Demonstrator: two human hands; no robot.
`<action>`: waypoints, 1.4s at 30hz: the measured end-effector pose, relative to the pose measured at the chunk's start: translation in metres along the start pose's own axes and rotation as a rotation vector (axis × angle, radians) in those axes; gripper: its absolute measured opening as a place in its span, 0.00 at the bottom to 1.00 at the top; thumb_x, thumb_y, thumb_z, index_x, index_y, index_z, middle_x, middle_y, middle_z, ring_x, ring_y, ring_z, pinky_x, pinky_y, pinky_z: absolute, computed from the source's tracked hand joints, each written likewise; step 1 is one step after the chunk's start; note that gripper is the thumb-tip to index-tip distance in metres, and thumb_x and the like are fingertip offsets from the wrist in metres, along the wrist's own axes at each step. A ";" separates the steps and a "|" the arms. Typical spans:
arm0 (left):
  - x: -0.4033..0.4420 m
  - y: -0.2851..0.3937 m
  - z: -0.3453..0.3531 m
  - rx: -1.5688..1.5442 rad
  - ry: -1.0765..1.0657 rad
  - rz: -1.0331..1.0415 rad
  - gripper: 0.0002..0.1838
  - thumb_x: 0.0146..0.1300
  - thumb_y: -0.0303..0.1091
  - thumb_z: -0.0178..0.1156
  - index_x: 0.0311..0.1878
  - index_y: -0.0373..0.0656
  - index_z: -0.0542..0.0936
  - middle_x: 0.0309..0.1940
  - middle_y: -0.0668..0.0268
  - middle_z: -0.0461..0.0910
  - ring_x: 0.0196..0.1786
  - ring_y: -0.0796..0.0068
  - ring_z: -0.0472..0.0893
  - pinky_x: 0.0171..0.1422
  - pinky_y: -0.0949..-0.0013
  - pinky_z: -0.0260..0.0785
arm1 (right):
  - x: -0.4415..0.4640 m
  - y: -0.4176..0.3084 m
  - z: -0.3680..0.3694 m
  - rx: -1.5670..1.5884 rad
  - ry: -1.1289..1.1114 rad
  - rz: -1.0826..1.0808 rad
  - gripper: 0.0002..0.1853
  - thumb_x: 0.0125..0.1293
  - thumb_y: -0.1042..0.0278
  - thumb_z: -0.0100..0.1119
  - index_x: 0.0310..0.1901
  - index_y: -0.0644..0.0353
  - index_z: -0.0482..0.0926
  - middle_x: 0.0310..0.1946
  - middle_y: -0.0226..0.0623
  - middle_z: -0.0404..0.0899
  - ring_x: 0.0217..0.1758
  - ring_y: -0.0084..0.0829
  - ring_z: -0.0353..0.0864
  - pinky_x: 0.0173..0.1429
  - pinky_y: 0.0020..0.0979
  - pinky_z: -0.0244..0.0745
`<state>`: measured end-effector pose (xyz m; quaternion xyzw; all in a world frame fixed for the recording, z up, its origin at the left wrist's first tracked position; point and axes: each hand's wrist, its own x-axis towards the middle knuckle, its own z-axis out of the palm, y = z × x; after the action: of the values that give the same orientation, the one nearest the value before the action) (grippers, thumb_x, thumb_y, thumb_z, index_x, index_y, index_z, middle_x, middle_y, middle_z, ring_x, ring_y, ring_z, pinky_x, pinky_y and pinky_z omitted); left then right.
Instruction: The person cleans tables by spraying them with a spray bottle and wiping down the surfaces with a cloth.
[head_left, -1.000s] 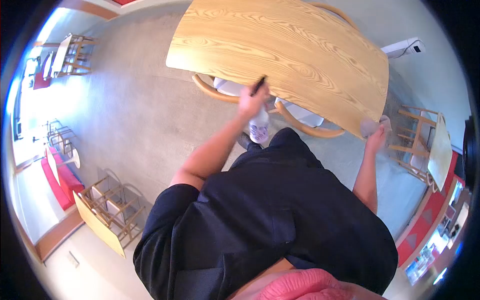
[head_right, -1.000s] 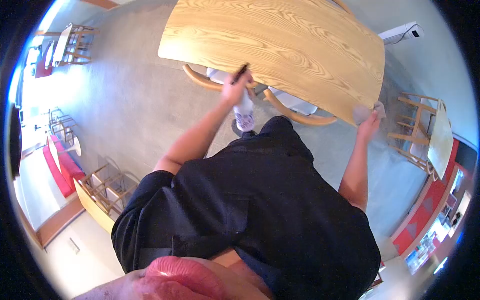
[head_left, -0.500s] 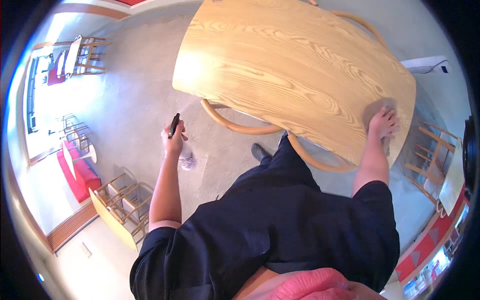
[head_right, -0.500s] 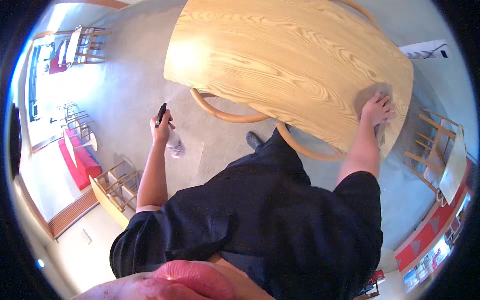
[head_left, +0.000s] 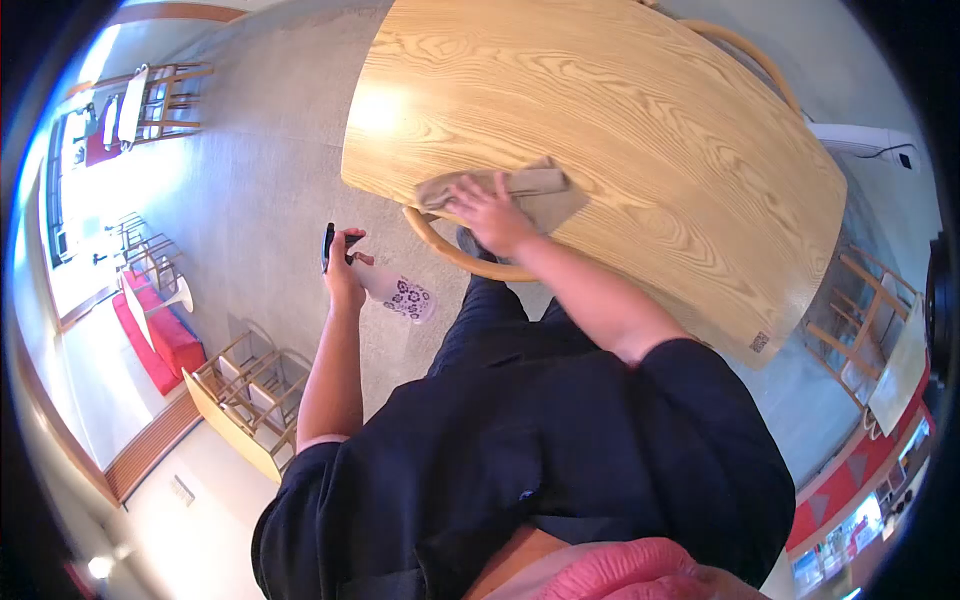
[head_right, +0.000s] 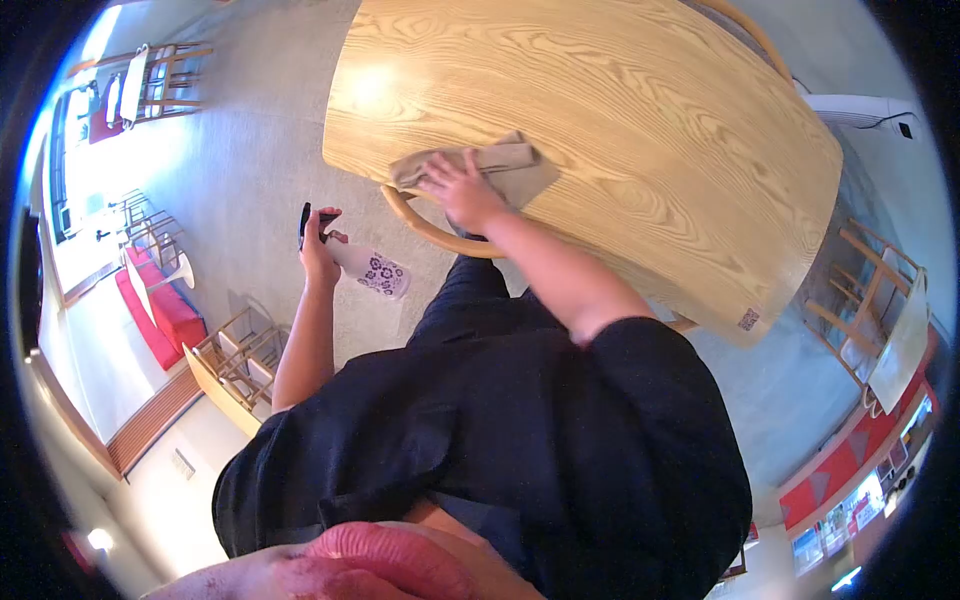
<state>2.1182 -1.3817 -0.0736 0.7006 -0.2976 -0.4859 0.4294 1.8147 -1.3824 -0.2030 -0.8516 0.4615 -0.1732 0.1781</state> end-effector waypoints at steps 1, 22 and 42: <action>0.021 -0.018 -0.020 -0.003 0.047 -0.049 0.17 0.73 0.49 0.60 0.45 0.44 0.82 0.43 0.61 0.85 0.24 0.68 0.79 0.32 0.63 0.74 | -0.011 0.010 -0.021 -0.020 -0.025 0.026 0.29 0.72 0.61 0.52 0.74 0.44 0.73 0.80 0.36 0.65 0.86 0.44 0.56 0.80 0.73 0.46; 0.149 -0.120 -0.244 0.624 -0.024 -0.232 0.23 0.71 0.52 0.67 0.56 0.42 0.85 0.42 0.62 0.87 0.32 0.68 0.89 0.41 0.65 0.78 | 0.308 0.008 0.028 -0.391 0.199 0.548 0.31 0.78 0.53 0.47 0.75 0.64 0.66 0.76 0.52 0.66 0.80 0.50 0.63 0.81 0.62 0.54; 0.150 -0.142 -0.233 0.609 -0.168 -0.248 0.27 0.70 0.54 0.69 0.58 0.39 0.83 0.43 0.59 0.87 0.33 0.65 0.90 0.39 0.64 0.81 | -0.139 0.145 -0.060 -0.676 0.202 1.807 0.42 0.76 0.38 0.44 0.78 0.67 0.62 0.81 0.52 0.59 0.85 0.51 0.55 0.84 0.51 0.52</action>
<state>2.3889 -1.3698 -0.2268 0.7851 -0.3760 -0.4793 0.1118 1.6105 -1.3469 -0.2355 -0.1633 0.9803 0.0985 -0.0508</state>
